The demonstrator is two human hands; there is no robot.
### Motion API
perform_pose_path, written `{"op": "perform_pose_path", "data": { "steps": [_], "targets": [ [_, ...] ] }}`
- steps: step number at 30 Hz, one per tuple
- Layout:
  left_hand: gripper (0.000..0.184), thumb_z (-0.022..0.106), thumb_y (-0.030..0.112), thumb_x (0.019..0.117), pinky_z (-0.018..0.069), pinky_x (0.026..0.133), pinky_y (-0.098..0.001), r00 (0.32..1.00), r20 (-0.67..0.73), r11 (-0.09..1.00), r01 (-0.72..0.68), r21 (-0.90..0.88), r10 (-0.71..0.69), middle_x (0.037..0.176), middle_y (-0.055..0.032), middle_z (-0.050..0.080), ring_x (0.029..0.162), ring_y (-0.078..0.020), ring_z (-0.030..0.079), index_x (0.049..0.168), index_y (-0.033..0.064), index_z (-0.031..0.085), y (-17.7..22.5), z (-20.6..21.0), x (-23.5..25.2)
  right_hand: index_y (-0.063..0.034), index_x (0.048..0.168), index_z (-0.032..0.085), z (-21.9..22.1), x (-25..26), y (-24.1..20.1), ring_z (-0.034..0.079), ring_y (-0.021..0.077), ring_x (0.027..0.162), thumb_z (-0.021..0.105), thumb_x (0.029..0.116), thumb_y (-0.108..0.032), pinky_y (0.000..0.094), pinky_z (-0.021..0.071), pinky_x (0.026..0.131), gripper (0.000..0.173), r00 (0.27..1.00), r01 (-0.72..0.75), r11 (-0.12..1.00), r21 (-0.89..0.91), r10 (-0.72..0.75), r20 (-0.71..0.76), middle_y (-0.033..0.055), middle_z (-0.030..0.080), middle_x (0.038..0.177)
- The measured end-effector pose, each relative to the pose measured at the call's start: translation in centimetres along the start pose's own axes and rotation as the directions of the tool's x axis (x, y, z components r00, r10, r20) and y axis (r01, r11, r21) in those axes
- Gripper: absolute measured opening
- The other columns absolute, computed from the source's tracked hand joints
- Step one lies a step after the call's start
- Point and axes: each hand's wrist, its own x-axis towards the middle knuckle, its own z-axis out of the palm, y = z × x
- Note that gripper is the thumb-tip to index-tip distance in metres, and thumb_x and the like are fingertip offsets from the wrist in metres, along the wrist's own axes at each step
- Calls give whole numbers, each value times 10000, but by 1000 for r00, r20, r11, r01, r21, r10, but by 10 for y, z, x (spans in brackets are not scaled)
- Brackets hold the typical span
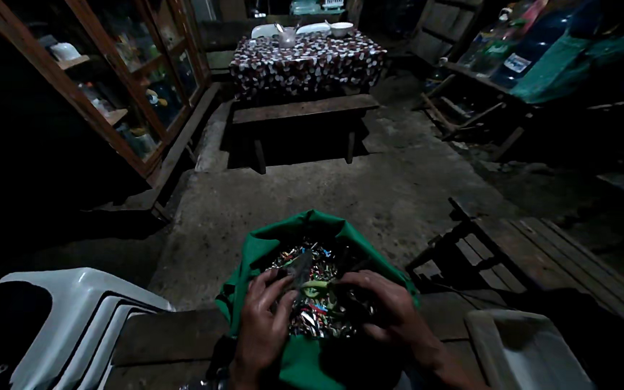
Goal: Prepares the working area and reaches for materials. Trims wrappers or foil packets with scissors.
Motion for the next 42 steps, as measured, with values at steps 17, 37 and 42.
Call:
{"op": "perform_pose_path", "data": {
  "steps": [17, 37, 42],
  "targets": [
    [142, 655, -54, 873, 572, 877, -208, 935, 186, 652, 345, -675, -302, 1027, 5, 723, 951, -24, 679, 991, -18, 726, 11, 11, 23, -49, 1137, 683, 12, -14, 15, 634, -30, 843, 449, 1042, -153, 190, 547, 777, 273, 770, -636, 498, 590, 455, 446, -87, 692, 971],
    [198, 575, 170, 998, 533, 964, -245, 899, 372, 544, 436, -717, -230, 1154, 10, 719, 1081, -41, 655, 1030, 47, 727, 6, 5, 23, -51, 1051, 696, 12, 2, 1, 608, 7, 615, 492, 1015, -96, 194, 528, 576, 212, 608, -781, 320, 536, 583, 538, -62, 674, 756],
    [189, 562, -1, 964, 573, 767, -183, 878, 384, 530, 478, -700, -284, 964, 40, 745, 833, 2, 685, 1066, 21, 719, 21, 9, 26, -57, 878, 691, 16, 0, 1, 603, -10, 644, 553, 998, -139, 204, 522, 631, 200, 641, -765, 548, 337, 605, 473, -60, 641, 712]
  ]
}}
